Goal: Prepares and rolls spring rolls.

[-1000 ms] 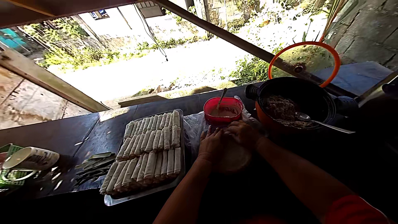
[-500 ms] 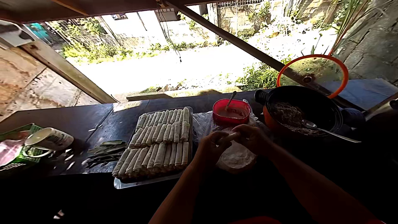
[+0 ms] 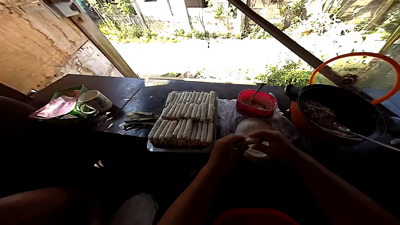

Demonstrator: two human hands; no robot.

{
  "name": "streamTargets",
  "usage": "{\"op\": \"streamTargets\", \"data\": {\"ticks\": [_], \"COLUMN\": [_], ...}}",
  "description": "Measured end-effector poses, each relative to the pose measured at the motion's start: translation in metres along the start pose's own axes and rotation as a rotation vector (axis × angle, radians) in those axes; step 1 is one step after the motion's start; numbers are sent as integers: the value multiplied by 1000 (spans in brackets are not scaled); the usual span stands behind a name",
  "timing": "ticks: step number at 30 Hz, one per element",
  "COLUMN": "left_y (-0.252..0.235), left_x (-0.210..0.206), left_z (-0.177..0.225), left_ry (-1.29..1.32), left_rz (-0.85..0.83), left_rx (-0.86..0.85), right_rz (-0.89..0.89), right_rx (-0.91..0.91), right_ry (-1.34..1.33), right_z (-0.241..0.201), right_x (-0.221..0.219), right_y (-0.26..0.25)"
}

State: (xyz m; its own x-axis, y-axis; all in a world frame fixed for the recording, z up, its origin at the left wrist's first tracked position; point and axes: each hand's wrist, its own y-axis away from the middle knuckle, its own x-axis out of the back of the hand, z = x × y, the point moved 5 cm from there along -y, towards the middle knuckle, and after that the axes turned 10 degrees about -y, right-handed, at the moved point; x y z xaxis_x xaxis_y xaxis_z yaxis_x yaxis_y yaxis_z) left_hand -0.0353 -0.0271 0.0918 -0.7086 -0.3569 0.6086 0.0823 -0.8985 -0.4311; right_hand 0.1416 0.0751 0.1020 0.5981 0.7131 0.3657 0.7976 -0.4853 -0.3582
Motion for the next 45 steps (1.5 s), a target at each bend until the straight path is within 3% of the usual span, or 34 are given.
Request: {"op": "streamTargets", "data": {"ticks": [6,10,14,17,23,26,29,34,37,40,45], "left_y": [29,35,17,8,6,11,23,33,30,24,3], "left_x": [63,110,109,96,95,110,141,153,122,63,-18], "left_z": [-15,-44,-62,-66,-68,-64,-64,-49,-24,-2,-9], "left_ry": [-80,-641,-998,-1012,-1008,-852,-640,-679,-617,-444,-281], "left_rz": [331,498,467,399,359,356,456,540,439,244,9], "left_rx": [164,330,487,574,577,528,523,383,152,-101,-293], "right_rz": [-139,-159,-177,-185,-126,-125,-73,-45,-49,-134,-410], "right_rx": [-48,-6,118,157,163,161,165,147,124,-26,-247], "right_ry": [333,562,732,817,850,867,852,857,886,903,837], "right_z": [-24,-43,-68,-83,-92,-93,-95,-96,-117,-141,-116], "right_x": [32,61,66,70,93,101,115,131,129,116,59], "right_y": [3,5,19,35,58,60,62,61,54,56,102]}}
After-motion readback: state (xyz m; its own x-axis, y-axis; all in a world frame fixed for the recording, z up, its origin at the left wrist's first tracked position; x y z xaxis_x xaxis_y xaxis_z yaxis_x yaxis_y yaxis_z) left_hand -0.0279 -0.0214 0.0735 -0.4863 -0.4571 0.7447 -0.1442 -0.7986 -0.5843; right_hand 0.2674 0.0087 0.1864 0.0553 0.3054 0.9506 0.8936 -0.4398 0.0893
